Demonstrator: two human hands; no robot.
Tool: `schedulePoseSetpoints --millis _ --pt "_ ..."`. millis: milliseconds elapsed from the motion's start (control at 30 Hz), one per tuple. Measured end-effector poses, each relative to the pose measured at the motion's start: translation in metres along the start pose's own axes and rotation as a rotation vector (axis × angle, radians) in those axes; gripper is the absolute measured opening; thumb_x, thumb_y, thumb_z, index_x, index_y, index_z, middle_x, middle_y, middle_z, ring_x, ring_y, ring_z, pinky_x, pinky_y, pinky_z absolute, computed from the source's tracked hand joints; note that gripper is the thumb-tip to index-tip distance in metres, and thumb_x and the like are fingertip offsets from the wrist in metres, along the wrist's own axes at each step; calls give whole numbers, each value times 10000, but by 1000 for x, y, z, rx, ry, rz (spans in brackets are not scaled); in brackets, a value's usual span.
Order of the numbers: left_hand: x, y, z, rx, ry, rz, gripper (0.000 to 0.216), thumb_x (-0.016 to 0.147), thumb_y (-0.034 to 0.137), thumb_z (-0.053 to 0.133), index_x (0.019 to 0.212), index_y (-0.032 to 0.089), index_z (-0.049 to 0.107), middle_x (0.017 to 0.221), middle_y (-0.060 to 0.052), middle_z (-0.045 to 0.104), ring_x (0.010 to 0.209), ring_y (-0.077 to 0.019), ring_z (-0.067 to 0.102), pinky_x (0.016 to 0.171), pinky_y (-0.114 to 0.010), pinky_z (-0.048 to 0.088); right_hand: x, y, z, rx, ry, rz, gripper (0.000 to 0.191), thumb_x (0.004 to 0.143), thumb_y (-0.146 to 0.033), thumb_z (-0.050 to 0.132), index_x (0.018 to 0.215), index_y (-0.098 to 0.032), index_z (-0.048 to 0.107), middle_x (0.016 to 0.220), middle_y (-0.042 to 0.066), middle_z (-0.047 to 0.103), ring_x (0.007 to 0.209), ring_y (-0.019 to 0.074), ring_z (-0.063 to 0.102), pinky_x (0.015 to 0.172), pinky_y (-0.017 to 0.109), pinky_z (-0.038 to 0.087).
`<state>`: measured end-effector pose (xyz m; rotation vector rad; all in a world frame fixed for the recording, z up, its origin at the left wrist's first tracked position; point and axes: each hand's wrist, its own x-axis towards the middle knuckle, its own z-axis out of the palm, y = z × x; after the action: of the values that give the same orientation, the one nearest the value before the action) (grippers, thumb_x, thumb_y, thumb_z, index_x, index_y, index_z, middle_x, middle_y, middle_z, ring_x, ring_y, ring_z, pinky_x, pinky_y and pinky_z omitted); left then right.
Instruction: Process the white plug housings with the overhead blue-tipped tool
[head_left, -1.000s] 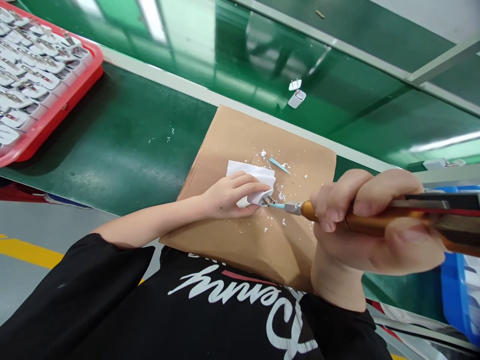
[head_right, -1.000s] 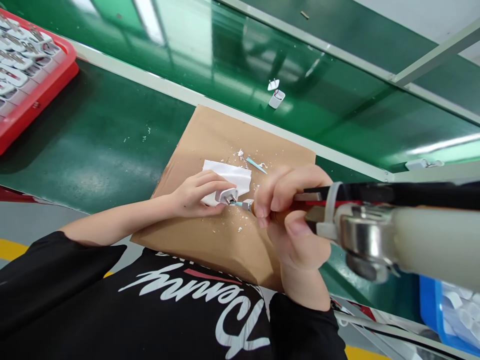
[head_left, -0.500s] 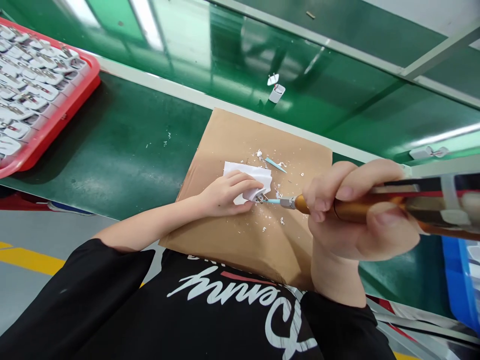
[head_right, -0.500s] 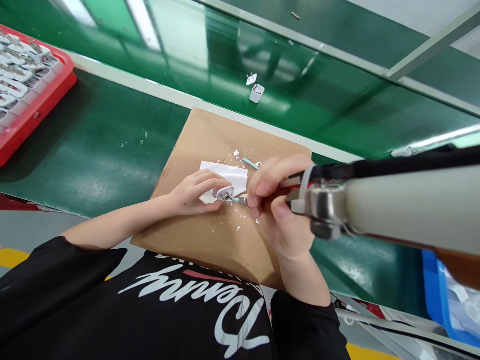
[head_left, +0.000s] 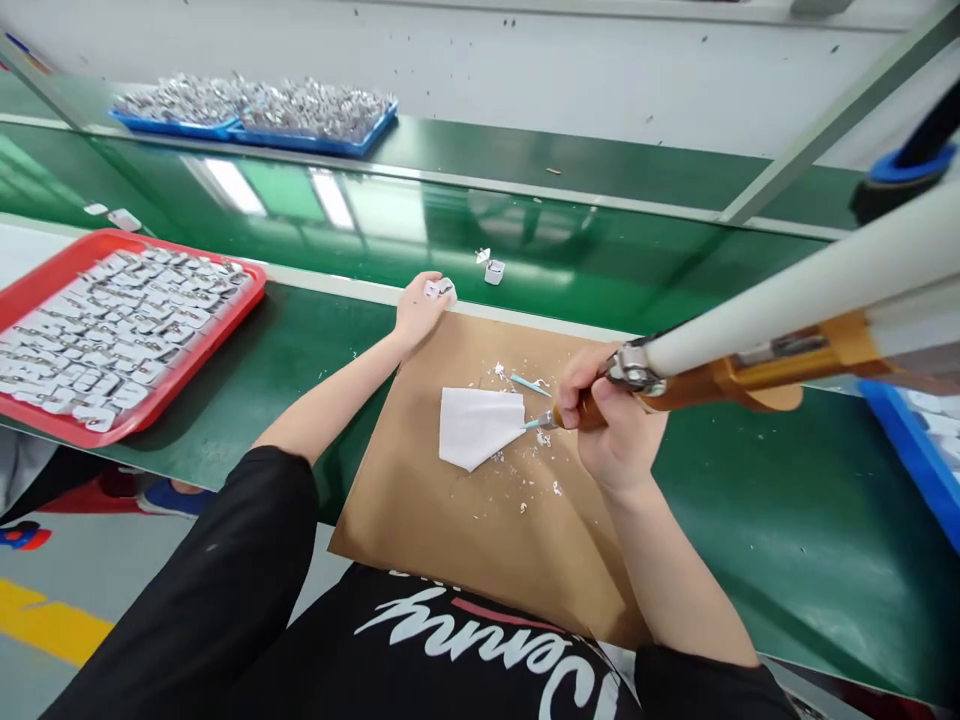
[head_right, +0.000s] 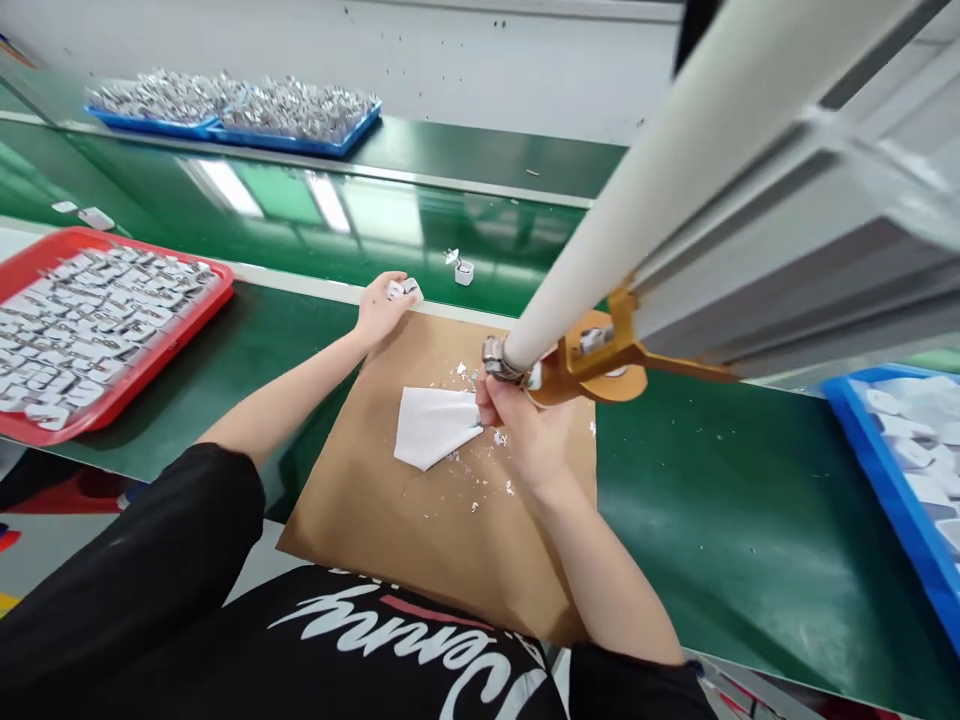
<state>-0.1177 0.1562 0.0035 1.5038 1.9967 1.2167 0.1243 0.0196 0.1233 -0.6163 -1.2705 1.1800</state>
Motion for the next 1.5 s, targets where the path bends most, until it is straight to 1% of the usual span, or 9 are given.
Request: schedulePoseSetpoints --millis 133,233,367,500,700,933,1033,1167,1500 --pt "40 1 14 82 85 -102 316 818 176 578 1129 124 587 1160 -118 644 1082 -227 592 944 -330 472 -4 -4 5 23 2 44 201 717 -303 664 614 -175 549 506 -32 510 348 61 409 323 210 276" --pt "45 7 23 163 184 -114 474 816 180 542 1280 90 504 1399 -196 476 1342 -325 393 1097 -468 350 -8 -6 4 13 -67 92 198 732 -271 606 580 -176 521 511 -28 487 380 64 415 346 211 286" --pt "55 20 31 468 17 309 683 812 154 495 1470 150 316 1584 -107 228 1489 -275 117 1217 -501 76 -10 -7 3 11 -67 149 164 736 -273 572 612 -183 513 547 -24 486 415 70 423 379 219 305" --pt "73 26 37 598 -273 469 546 843 136 449 1387 179 452 1488 -94 421 1459 -280 215 1193 -589 47 -9 -9 4 -16 -13 181 136 699 -273 575 613 -178 529 542 -25 488 403 65 418 363 210 277" --pt "71 18 31 579 -165 336 314 832 193 560 1136 139 613 1219 -179 595 1238 -362 471 1090 -594 283 -8 -9 3 -34 7 181 143 693 -280 584 608 -171 546 532 -24 487 399 66 418 355 210 268" --pt "-12 23 14 355 -90 404 324 921 291 531 1231 193 534 1203 -80 567 965 -149 613 872 -242 486 -7 -4 1 -12 9 94 190 709 -315 625 626 -177 525 506 -32 502 379 67 406 346 214 274" --pt "-74 25 12 117 -112 539 319 877 355 615 1166 221 587 1052 -42 609 815 -122 619 758 -223 505 -8 -3 2 -9 0 65 205 723 -330 644 646 -182 526 504 -34 498 384 71 417 349 214 288" --pt "-132 24 14 116 -173 868 297 875 422 608 1097 226 619 903 -27 647 728 -109 645 585 -190 473 -10 -4 1 -25 -23 36 242 761 -389 656 666 -190 555 539 -30 491 390 68 405 344 213 296" --pt "-154 28 12 92 -165 1209 353 966 441 457 1202 194 547 860 -39 647 680 -116 650 572 -205 492 -12 -12 8 7 -125 -28 197 800 -355 645 695 -196 594 535 -34 498 353 54 379 334 201 263"
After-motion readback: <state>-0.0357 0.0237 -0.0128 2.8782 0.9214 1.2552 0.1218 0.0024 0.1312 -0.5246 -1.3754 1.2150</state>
